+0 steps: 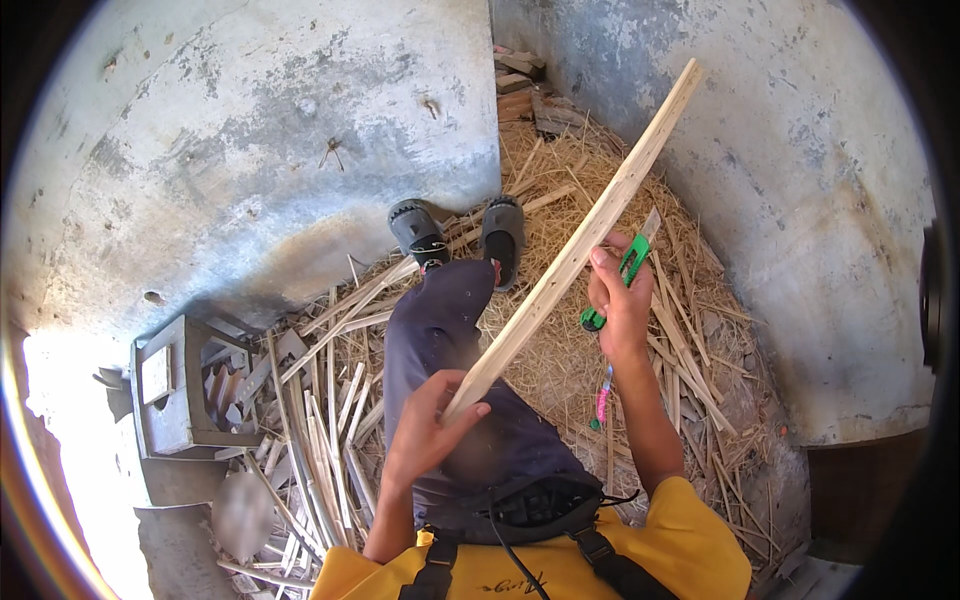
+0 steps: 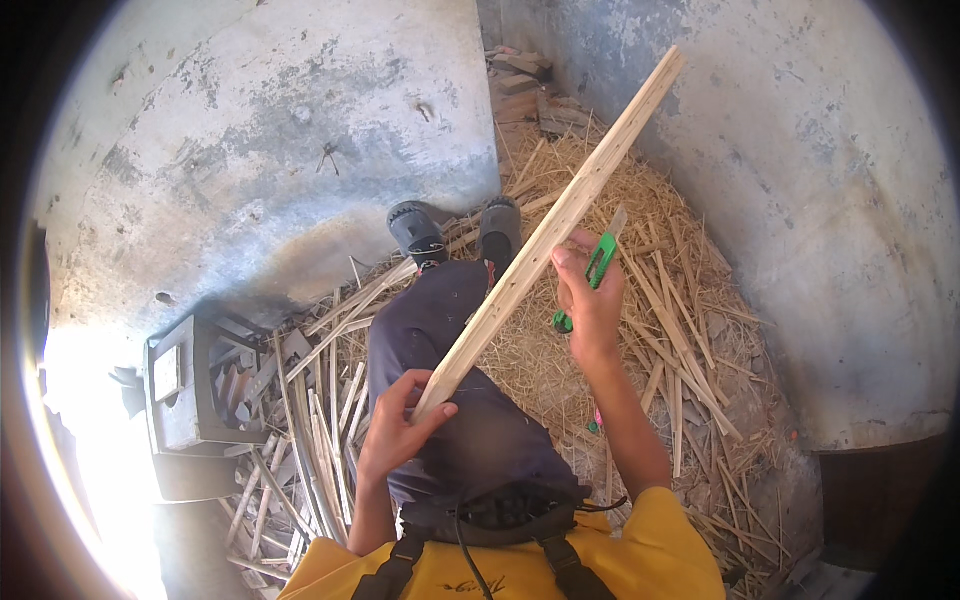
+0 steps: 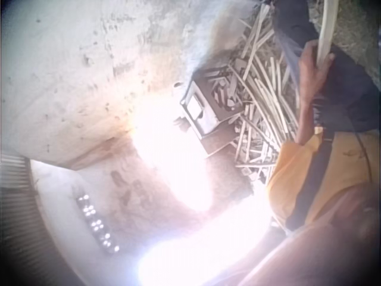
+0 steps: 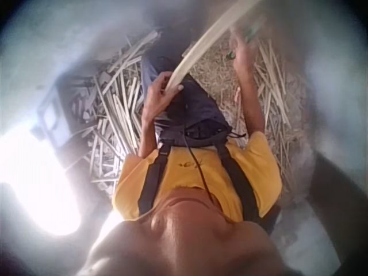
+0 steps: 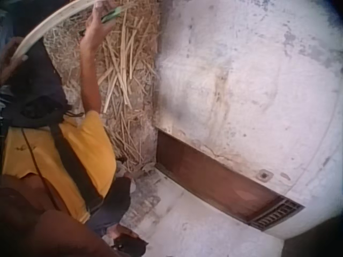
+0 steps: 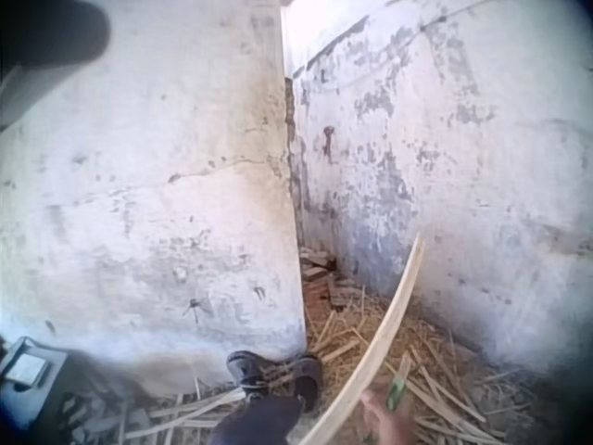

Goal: The person shaves a thin wooden strip by hand using a green utility knife while sitting in a workspace covered in wood shavings.

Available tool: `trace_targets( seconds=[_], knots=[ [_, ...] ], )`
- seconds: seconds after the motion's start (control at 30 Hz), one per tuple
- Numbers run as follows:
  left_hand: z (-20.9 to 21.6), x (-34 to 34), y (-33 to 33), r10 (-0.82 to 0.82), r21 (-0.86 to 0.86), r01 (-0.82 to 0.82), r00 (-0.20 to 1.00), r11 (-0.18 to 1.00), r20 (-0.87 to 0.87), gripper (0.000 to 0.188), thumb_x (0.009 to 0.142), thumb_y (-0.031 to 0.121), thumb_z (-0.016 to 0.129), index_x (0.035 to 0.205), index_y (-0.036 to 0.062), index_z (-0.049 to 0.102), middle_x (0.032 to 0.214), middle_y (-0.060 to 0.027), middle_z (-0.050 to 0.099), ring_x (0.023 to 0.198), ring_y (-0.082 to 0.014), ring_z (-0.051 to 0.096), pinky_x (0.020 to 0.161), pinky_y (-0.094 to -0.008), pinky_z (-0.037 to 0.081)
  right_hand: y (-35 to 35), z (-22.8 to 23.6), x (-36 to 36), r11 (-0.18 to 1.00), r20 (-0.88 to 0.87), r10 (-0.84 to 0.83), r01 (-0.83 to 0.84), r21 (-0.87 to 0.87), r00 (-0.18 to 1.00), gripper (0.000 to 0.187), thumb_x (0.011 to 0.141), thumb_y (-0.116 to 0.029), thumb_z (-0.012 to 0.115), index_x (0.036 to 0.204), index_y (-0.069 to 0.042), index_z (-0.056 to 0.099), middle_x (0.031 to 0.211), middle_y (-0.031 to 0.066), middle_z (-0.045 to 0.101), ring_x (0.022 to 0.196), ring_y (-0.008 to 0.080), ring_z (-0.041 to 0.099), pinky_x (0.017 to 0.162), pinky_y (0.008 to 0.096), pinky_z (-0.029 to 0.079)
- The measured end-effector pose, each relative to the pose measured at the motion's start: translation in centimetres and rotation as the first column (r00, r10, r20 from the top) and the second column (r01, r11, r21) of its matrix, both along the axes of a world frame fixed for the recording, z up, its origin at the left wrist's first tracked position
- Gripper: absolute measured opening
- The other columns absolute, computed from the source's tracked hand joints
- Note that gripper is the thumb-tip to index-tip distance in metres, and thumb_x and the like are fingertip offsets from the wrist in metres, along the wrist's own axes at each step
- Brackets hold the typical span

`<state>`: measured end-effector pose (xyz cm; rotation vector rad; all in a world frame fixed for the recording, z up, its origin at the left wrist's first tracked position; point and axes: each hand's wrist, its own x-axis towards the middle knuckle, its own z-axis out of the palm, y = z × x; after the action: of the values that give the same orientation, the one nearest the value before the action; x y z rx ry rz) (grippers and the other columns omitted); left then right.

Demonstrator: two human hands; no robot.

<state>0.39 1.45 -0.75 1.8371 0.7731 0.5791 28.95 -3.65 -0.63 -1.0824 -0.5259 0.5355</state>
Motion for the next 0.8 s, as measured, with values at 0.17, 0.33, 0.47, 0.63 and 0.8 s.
trace_targets(
  seconds=[0.17, 0.33, 0.47, 0.63, 0.8],
  knots=[
    [-0.3, -0.8, 0.3, -0.025, -0.046, 0.019, 0.988, 0.999, -0.155, 0.029, 0.104, 0.025, 0.073, 0.097, -0.0012, 0.063, 0.072, -0.0132, 0.055, 0.066, -0.0163, 0.048, 0.062, -0.0364, 0.043, -0.5, 0.0, 0.2, 0.996, 0.192, -0.008, 0.026, -0.09, 0.981, 0.044, 0.107, -0.034, 0.064, 0.132, 0.002, 0.061, 0.071, -0.0022, 0.059, 0.048, 0.0013, 0.037, 0.044, 0.0212, 0.026],
    [-0.2, -0.3, -0.2, -0.034, -0.06, 0.029, 0.996, 0.998, -0.087, 0.025, 0.105, 0.023, 0.071, 0.099, -0.0007, 0.063, 0.071, -0.0081, 0.054, 0.067, -0.0126, 0.047, 0.061, -0.0337, 0.041, -1.9, -4.8, -1.7, 0.991, 0.329, 0.108, -0.077, -0.108, 0.938, 0.053, 0.111, -0.048, 0.045, 0.129, -0.001, 0.06, 0.085, 0.0061, 0.065, 0.054, 0.0072, 0.047, 0.049, 0.0238, 0.033],
    [-0.2, 0.5, -0.8, -0.043, -0.078, 0.042, 0.999, 0.996, -0.018, 0.02, 0.105, 0.02, 0.07, 0.103, 0.001, 0.063, 0.07, 0.0013, 0.053, 0.066, -0.0054, 0.047, 0.058, -0.028, 0.038, -3.5, -6.4, -4.2, 0.971, 0.587, 0.216, -0.107, -0.215, 0.781, 0.039, 0.108, -0.038, 0.057, 0.12, -0.001, 0.063, 0.082, 0.0087, 0.066, 0.059, 0.017, 0.057, 0.055, 0.0324, 0.044],
    [-0.8, 0.7, -0.5, -0.016, -0.161, 0.012, 1.0, 0.987, -0.021, 0.019, 0.106, 0.021, 0.069, 0.109, 0.0026, 0.064, 0.072, 0.0047, 0.056, 0.063, -0.0023, 0.05, 0.055, -0.0239, 0.038, -4.7, -4.5, -6.0, 0.95, 0.697, 0.3, -0.135, -0.282, 0.651, 0.026, 0.101, -0.023, 0.071, 0.113, -0.001, 0.068, 0.083, 0.0115, 0.068, 0.068, 0.024, 0.069, 0.063, 0.0365, 0.053],
    [0.3, 1.4, -0.8, 0.02, -0.189, -0.015, 0.999, 0.982, 0.03, 0.019, 0.106, 0.022, 0.069, 0.11, 0.0041, 0.063, 0.072, 0.0076, 0.055, 0.061, -0.0011, 0.048, 0.053, -0.0221, 0.036, -4.8, -4.3, -6.9, 0.95, 0.753, 0.312, -0.192, -0.245, 0.58, 0.028, 0.099, -0.023, 0.074, 0.114, -0.001, 0.068, 0.084, 0.0129, 0.069, 0.069, 0.0243, 0.07, 0.065, 0.0343, 0.053]
  ],
)
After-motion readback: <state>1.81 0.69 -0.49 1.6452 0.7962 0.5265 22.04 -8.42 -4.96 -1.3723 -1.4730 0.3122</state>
